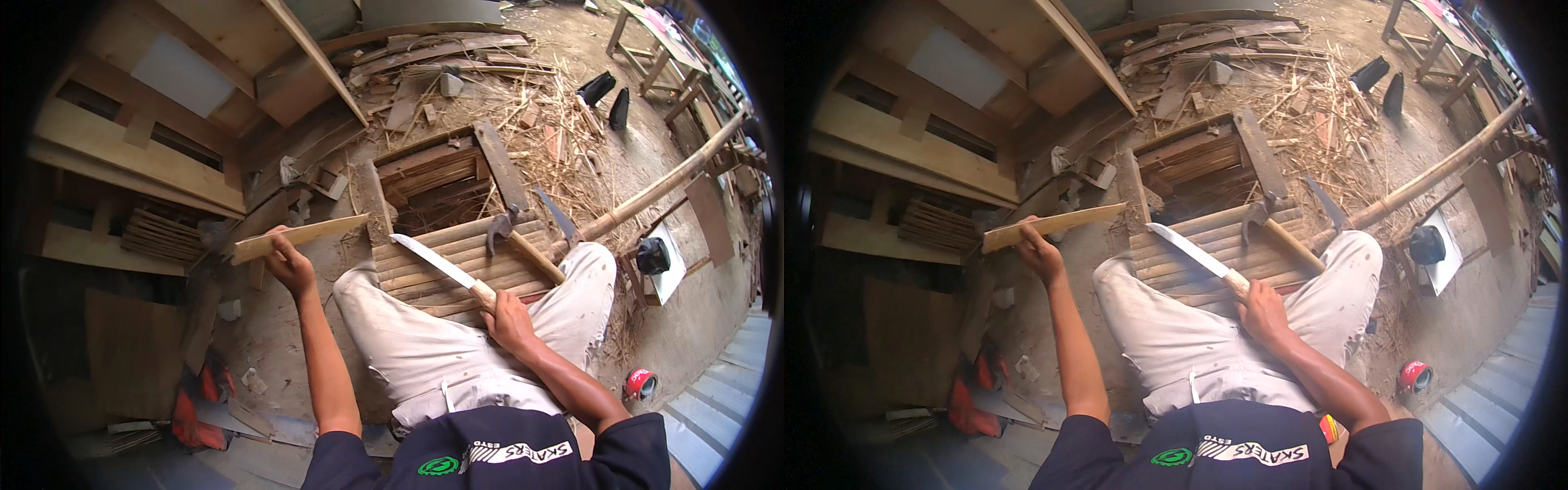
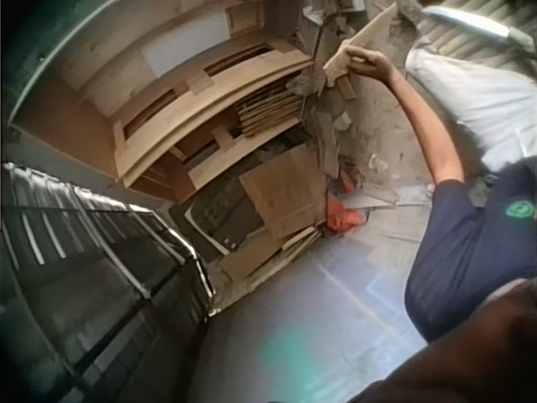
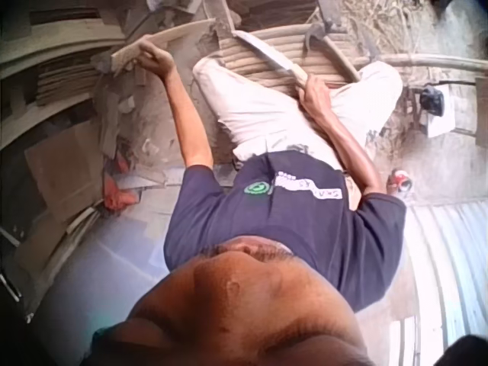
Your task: The person sits on the floor and uses a hand saw to cut a small wooden piece, then hammers nails into a bamboo frame. The person also retrieves nails from a bag and saws a long bamboo pole, assembling components into a bamboo structure.
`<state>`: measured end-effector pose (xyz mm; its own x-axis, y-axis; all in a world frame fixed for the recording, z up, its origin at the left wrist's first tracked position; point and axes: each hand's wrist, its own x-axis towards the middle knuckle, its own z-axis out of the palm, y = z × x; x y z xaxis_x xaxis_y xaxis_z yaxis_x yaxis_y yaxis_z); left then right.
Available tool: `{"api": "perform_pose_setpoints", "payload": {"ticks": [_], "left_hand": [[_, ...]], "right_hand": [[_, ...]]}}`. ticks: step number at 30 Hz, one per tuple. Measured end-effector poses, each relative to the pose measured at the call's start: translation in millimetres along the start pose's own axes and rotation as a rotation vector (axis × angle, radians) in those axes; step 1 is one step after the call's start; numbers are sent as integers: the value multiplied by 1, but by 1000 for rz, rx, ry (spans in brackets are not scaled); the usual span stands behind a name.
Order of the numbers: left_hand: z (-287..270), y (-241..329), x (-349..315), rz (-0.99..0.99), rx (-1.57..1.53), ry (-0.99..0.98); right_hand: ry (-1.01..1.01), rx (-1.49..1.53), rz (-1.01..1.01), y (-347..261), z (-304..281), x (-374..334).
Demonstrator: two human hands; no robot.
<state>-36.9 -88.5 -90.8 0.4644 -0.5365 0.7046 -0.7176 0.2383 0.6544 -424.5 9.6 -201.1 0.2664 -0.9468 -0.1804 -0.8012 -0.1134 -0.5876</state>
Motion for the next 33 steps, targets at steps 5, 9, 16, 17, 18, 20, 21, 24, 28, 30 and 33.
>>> {"api": "perform_pose_setpoints", "payload": {"ticks": [5,9,16,17,18,20,21,24,28,30,33], "left_hand": [[-5,19,11,-117,-2,336],[-21,41,40,-36,161,435],[4,38,27,-366,-39,453],[11,35,19,-503,-100,489],[17,31,11,-634,-193,520],[23,20,0,-846,-288,497],[25,14,-9,-941,-344,487],[38,-3,-37,-1044,-562,450],[62,-23,-70,-1145,-803,411],[73,-29,-81,-1201,-872,390],[82,-34,-95,-1269,-904,362]], "right_hand": [[128,2,-206,7,4,12],[14,-181,-248,11,-14,27],[350,-70,-64,50,-51,70],[335,-121,-28,57,-50,74],[375,-177,31,64,-49,80],[345,-217,16,74,-42,85],[337,-240,31,78,-39,87],[330,-237,-8,83,-35,85],[209,-227,-101,81,-40,74],[125,-230,-130,78,-42,64],[72,-187,-197,74,-41,55]]}}
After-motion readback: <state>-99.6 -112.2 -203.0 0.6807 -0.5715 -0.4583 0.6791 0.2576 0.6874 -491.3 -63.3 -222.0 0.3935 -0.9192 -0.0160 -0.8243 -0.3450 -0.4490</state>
